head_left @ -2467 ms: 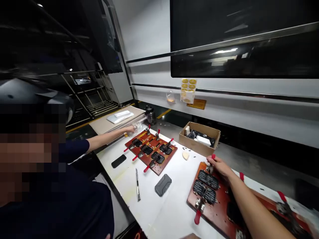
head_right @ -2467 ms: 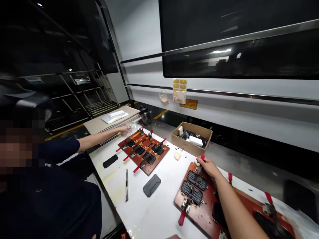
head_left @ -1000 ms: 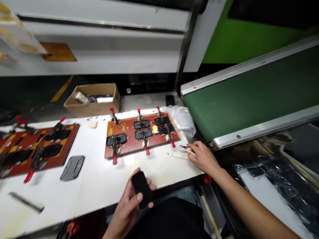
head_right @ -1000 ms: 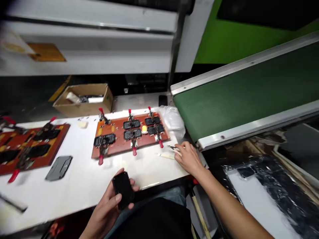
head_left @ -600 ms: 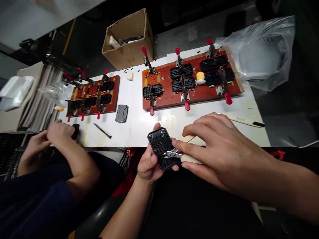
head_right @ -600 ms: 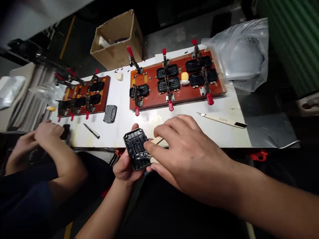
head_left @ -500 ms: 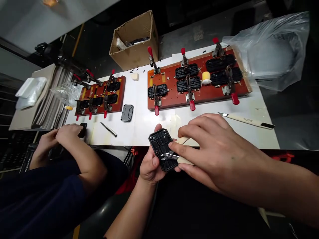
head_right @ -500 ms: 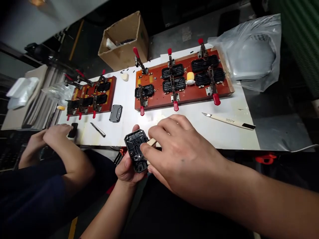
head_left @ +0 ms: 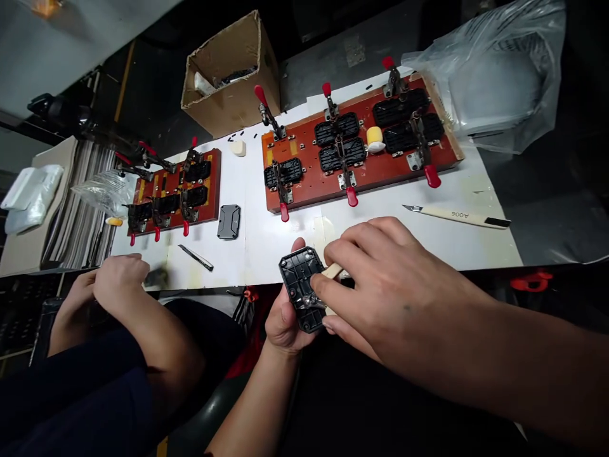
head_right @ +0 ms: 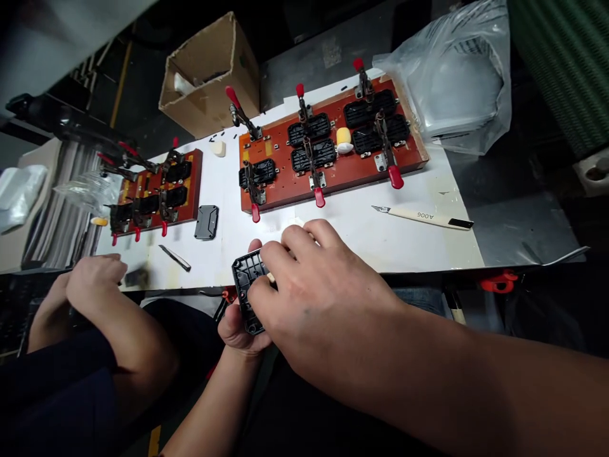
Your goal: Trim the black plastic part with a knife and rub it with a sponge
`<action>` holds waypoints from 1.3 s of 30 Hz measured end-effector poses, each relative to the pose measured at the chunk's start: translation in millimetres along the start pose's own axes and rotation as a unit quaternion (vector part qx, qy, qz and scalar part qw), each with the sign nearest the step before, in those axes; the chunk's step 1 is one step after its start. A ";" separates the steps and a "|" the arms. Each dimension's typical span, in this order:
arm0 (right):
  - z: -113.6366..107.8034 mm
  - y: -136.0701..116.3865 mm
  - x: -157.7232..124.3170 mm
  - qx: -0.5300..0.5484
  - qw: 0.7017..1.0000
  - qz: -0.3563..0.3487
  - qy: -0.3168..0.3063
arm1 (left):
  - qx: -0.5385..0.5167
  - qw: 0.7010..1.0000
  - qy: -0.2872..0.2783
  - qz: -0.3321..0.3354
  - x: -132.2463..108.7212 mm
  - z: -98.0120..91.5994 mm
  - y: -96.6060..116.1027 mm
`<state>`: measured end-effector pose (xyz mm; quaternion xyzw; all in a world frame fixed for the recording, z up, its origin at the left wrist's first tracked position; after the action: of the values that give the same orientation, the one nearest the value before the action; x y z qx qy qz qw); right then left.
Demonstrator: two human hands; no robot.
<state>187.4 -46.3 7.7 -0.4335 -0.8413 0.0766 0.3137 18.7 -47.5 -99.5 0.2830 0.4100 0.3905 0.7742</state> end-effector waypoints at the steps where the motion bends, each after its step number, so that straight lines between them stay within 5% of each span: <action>1: -1.1 2.9 -0.4 -0.006 1.000 0.003 0.002 | -0.011 1.000 -0.004 0.000 2.6 2.3 -0.2; 6: -2.6 14.4 -1.7 -0.009 1.000 -0.004 0.001 | -0.053 0.998 -0.032 -0.015 11.6 13.4 0.1; 15: -13.6 42.0 -19.2 0.033 0.999 0.002 0.016 | -0.025 1.000 0.014 0.004 17.6 7.2 19.9; 21: -13.7 155.6 -111.8 -0.033 0.978 0.197 -0.059 | -0.003 0.995 0.030 -0.094 20.9 7.2 25.9; 24: -16.4 218.6 -155.8 -0.128 0.932 0.334 -0.059 | 0.010 0.991 -0.019 -0.132 19.7 25.3 9.6; 27: -5.5 252.0 -169.3 -0.167 0.909 0.378 -0.050 | -0.025 0.987 -0.079 -0.137 17.9 44.5 -6.0; 34: 4.1 235.4 -159.6 -0.199 0.926 0.321 0.004 | -0.066 0.987 -0.097 -0.113 14.9 54.6 -4.4; 39: 33.9 197.5 -164.9 -0.113 0.960 0.253 -0.049 | -0.073 0.990 -0.077 -0.090 17.0 49.3 1.0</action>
<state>372.3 -48.8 -174.5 -0.6601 -0.7220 0.0793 0.1916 66.6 -38.5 -80.9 0.2171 0.3437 0.3250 0.8539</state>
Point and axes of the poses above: each hand's wrist, its own x-axis towards the middle knuckle, its own z-axis out of the palm, y = z × x, the point moved 6 cm from there along x, towards the middle knuckle, and after that the axes turned 8 degrees about y, right-handed, at the moved point
